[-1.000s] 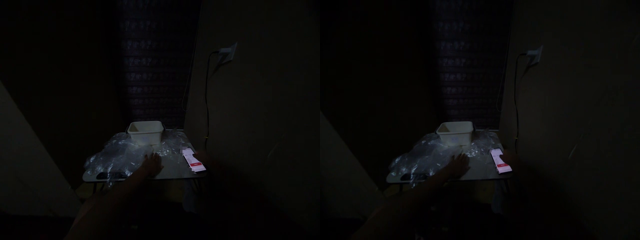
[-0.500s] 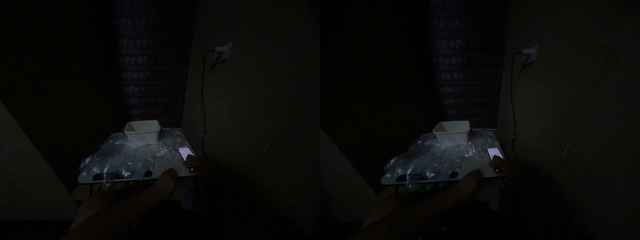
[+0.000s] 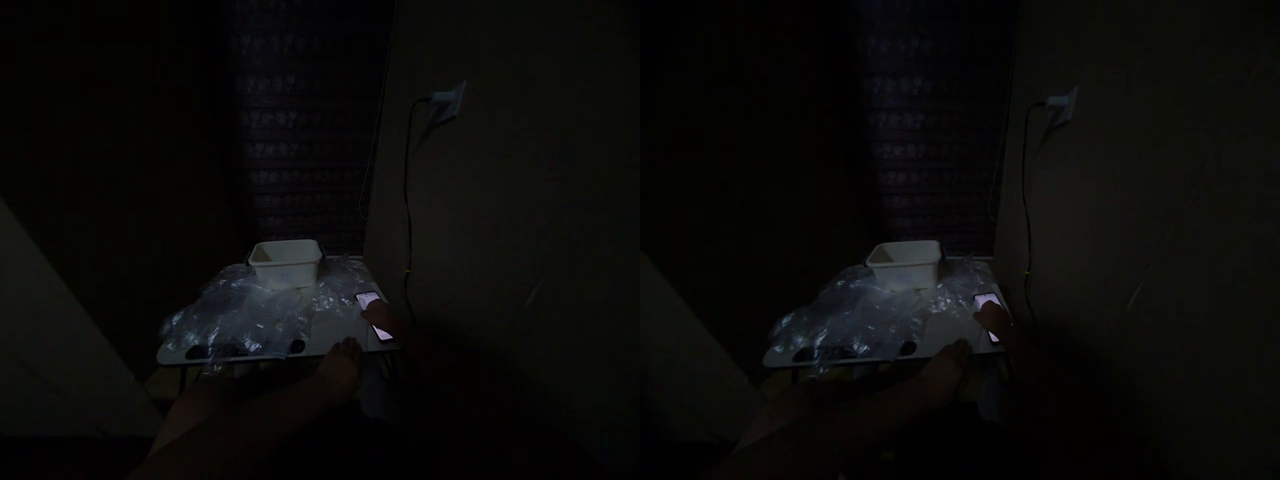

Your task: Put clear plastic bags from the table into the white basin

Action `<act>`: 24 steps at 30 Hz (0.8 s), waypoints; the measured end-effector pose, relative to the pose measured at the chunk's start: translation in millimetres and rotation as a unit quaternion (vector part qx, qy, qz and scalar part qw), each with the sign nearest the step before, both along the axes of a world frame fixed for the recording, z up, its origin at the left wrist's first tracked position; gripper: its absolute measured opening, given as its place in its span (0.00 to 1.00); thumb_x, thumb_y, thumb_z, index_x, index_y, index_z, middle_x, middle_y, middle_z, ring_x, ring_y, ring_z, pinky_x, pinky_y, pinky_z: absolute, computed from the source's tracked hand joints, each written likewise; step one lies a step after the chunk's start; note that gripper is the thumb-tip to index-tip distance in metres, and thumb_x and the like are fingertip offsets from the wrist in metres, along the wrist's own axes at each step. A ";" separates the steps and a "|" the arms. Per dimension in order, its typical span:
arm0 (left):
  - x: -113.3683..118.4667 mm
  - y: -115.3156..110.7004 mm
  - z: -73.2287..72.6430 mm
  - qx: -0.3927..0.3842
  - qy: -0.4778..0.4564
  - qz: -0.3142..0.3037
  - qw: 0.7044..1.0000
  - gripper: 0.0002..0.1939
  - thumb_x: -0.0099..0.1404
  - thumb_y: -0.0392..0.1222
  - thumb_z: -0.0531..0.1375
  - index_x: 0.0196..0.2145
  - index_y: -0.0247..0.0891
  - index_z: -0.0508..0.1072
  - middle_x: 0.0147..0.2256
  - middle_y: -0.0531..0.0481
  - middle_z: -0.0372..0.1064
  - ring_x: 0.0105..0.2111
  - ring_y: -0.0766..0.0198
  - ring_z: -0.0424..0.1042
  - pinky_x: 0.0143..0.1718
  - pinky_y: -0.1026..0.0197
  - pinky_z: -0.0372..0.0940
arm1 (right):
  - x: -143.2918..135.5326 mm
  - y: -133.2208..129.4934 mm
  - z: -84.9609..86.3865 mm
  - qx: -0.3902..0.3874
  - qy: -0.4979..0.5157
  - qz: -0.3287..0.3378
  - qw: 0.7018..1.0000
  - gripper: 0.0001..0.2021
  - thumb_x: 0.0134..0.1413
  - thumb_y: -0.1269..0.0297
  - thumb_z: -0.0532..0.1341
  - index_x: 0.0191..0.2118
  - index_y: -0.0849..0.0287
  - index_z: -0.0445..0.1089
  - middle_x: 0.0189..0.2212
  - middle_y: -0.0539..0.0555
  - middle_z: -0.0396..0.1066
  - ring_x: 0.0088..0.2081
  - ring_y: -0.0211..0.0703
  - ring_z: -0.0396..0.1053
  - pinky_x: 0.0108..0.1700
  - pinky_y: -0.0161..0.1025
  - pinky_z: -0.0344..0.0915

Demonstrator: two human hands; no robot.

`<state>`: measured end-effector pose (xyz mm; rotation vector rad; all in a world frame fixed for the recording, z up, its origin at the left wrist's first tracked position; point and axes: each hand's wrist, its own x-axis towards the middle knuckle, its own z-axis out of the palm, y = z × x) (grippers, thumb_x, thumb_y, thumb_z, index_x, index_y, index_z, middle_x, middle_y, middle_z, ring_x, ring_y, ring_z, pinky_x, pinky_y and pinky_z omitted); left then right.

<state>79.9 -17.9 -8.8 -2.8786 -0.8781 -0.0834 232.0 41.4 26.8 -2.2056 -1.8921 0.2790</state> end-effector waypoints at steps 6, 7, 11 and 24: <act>1.6 -6.9 1.6 0.014 0.017 -0.023 0.999 0.22 0.55 0.40 0.42 0.46 0.25 0.52 0.47 0.36 0.49 0.47 0.54 0.48 0.42 0.55 0.48 | -6.8 1.7 3.6 -0.023 0.061 0.042 0.997 0.14 0.39 0.65 0.47 0.13 0.64 0.62 0.13 0.53 0.64 0.17 0.33 0.62 0.17 0.27 0.53; 1.2 -8.2 2.2 0.017 0.017 -0.027 0.999 0.22 0.55 0.40 0.43 0.46 0.25 0.52 0.47 0.35 0.50 0.46 0.54 0.49 0.42 0.55 0.47 | -8.1 2.2 3.2 -0.024 0.084 0.039 0.995 0.14 0.38 0.65 0.47 0.12 0.64 0.61 0.12 0.53 0.63 0.16 0.33 0.61 0.17 0.27 0.53; -1.5 -12.5 5.5 0.017 0.017 -0.043 0.999 0.22 0.55 0.42 0.43 0.46 0.26 0.52 0.46 0.36 0.50 0.46 0.55 0.49 0.42 0.55 0.47 | -13.1 4.5 -0.5 -0.033 0.157 0.026 0.987 0.13 0.36 0.66 0.47 0.09 0.62 0.57 0.08 0.50 0.60 0.12 0.31 0.59 0.15 0.26 0.53; -5.5 -8.2 26.0 0.048 0.009 -0.031 0.998 0.15 0.54 0.41 0.44 0.33 0.31 0.64 0.33 0.42 0.62 0.36 0.57 0.58 0.35 0.55 0.51 | -21.7 4.9 -10.1 -0.079 0.193 0.125 0.970 0.15 0.38 0.58 0.49 0.12 0.63 0.59 0.10 0.50 0.61 0.11 0.30 0.56 0.14 0.28 0.52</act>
